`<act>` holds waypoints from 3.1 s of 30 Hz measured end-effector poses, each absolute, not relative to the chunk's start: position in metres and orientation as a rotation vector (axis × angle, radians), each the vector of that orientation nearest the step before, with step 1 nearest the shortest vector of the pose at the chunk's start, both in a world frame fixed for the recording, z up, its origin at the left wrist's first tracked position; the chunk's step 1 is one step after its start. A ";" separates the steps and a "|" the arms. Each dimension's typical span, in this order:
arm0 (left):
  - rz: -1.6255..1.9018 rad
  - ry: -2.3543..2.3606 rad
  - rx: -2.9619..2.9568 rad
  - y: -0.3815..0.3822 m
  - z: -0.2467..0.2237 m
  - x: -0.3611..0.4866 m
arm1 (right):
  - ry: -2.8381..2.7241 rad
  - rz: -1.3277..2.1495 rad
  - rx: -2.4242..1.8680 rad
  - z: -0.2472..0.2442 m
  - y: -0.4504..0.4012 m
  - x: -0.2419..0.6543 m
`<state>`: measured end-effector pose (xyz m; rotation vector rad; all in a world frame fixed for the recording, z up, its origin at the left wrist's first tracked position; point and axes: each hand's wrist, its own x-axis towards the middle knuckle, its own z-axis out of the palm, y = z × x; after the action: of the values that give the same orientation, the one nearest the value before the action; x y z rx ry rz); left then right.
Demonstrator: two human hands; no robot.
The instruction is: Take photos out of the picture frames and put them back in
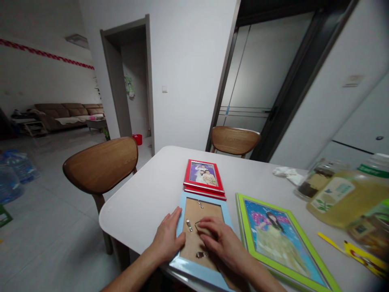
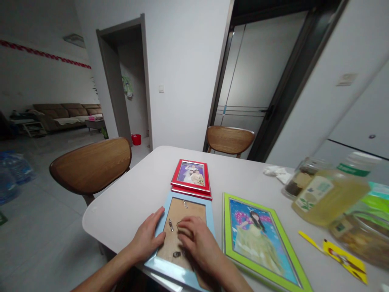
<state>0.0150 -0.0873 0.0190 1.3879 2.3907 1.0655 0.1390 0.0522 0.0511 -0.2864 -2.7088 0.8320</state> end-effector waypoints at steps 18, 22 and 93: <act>1.018 2.427 1.421 -0.088 0.017 0.017 | -2.684 0.456 -0.595 0.041 0.072 0.118; 1.080 2.450 1.398 -0.088 0.014 0.018 | -2.797 0.563 -0.653 0.048 0.050 0.155; 0.908 2.893 1.135 -0.182 0.032 0.010 | -2.750 0.037 -0.974 0.032 0.082 0.174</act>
<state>0.0103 -0.1820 0.0319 1.1345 2.8929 0.9083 0.1737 0.0822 0.0319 -0.9745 -2.7497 0.0374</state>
